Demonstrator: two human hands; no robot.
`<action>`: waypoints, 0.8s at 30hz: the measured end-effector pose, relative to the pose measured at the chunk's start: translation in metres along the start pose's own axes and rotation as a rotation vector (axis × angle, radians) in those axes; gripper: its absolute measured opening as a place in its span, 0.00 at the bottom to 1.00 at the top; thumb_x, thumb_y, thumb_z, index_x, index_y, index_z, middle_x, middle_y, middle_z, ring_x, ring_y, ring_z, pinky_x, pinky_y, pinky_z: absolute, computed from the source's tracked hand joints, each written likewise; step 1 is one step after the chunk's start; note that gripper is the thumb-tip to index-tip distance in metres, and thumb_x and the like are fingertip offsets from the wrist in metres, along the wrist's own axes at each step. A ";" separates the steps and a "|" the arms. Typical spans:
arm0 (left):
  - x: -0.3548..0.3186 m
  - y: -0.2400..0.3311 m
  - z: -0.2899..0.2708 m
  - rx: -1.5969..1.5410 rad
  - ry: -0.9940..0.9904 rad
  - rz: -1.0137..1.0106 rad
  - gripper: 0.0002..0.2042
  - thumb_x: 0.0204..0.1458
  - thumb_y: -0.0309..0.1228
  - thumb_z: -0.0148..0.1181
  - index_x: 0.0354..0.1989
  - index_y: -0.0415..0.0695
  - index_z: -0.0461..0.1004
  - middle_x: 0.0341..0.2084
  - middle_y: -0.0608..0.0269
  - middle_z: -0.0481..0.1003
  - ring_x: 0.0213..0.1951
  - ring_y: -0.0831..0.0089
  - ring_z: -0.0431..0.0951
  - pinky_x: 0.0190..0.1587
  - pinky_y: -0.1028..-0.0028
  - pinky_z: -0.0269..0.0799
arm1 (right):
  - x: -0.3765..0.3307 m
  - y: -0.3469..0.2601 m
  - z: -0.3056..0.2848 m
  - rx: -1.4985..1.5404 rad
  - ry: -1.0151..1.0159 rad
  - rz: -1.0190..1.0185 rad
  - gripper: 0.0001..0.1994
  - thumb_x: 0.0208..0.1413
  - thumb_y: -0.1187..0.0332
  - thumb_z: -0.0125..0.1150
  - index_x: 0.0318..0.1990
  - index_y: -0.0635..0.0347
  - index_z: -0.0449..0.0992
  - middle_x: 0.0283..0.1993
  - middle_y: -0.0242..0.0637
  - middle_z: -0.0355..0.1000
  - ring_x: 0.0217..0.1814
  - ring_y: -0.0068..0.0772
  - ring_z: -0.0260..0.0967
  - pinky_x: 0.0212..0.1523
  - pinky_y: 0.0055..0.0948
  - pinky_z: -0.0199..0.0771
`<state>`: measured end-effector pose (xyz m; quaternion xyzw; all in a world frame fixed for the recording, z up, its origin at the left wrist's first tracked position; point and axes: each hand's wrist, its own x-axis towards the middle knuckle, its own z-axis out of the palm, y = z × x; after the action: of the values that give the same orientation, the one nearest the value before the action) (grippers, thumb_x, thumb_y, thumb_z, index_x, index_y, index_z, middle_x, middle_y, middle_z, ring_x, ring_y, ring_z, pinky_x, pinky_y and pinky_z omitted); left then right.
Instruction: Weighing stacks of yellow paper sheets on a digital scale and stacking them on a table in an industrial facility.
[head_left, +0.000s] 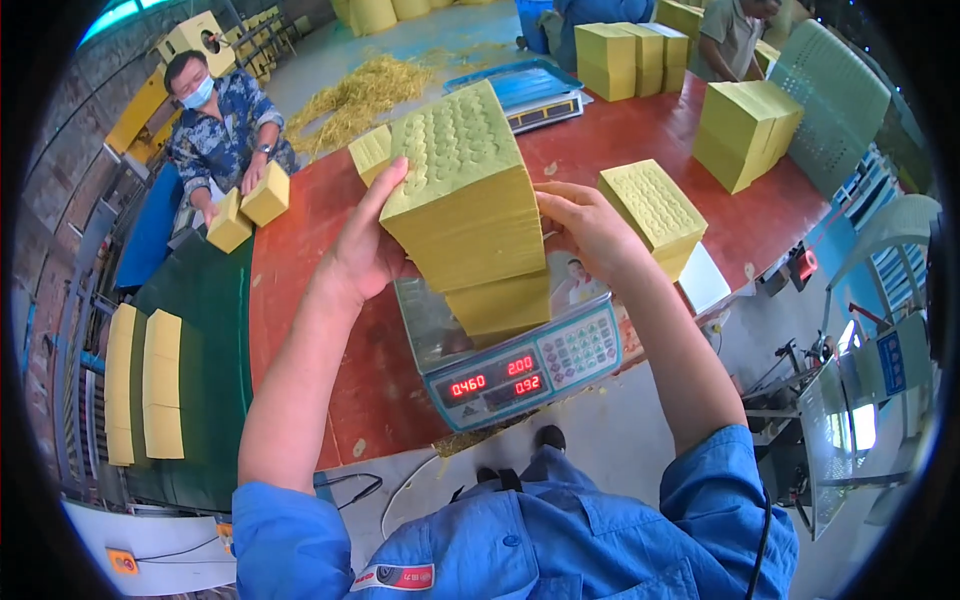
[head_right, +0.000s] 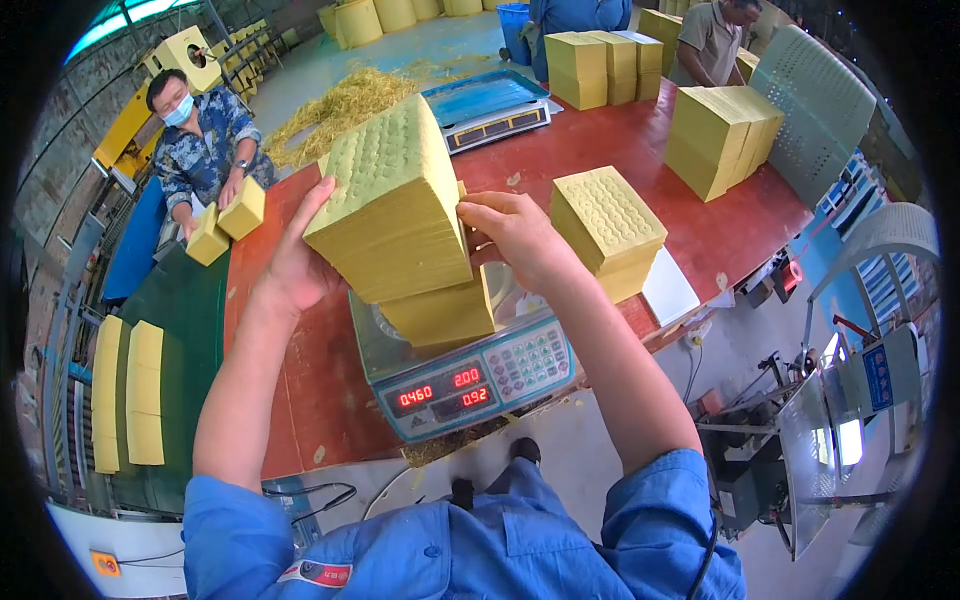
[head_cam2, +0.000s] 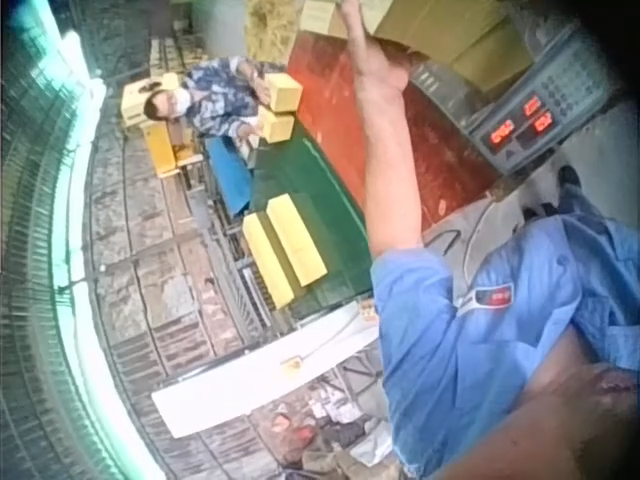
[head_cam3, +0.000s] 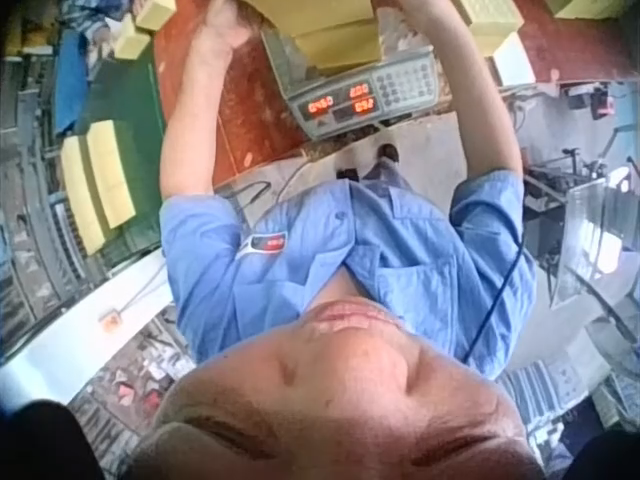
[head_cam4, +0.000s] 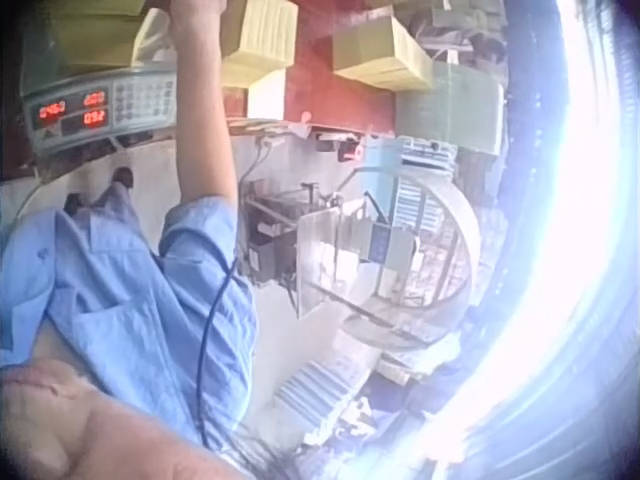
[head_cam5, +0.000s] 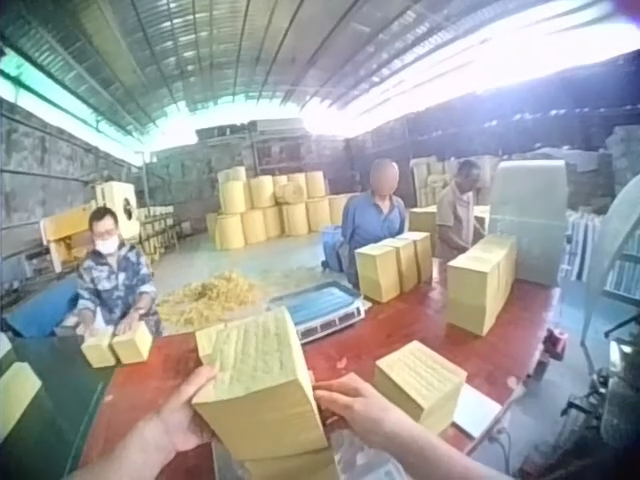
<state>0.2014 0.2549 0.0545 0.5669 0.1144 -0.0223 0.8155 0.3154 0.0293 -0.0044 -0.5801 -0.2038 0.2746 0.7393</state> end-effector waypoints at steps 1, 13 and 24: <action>-0.003 0.001 0.001 0.097 -0.010 -0.007 0.34 0.58 0.62 0.47 0.66 0.53 0.65 0.56 0.61 0.72 0.54 0.66 0.75 0.46 0.58 0.77 | -0.002 -0.001 0.001 0.001 -0.003 0.003 0.19 0.64 0.65 0.56 0.56 0.71 0.73 0.43 0.40 0.76 0.39 0.29 0.75 0.38 0.30 0.77; -0.004 -0.007 -0.004 0.301 -0.113 -0.019 0.41 0.56 0.69 0.42 0.70 0.51 0.57 0.61 0.54 0.68 0.57 0.58 0.73 0.42 0.48 0.80 | -0.010 0.007 0.003 -0.227 0.113 -0.119 0.18 0.61 0.63 0.51 0.52 0.63 0.79 0.39 0.31 0.77 0.37 0.21 0.69 0.36 0.22 0.66; -0.001 -0.012 -0.007 0.333 -0.038 0.007 0.41 0.55 0.69 0.43 0.69 0.51 0.59 0.59 0.56 0.70 0.57 0.59 0.74 0.40 0.48 0.79 | -0.011 0.024 0.009 -0.174 0.180 -0.148 0.19 0.62 0.62 0.52 0.53 0.63 0.79 0.37 0.29 0.76 0.36 0.17 0.68 0.35 0.21 0.66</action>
<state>0.1970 0.2574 0.0411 0.6939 0.0914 -0.0487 0.7126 0.2972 0.0332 -0.0253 -0.6477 -0.2021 0.1476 0.7196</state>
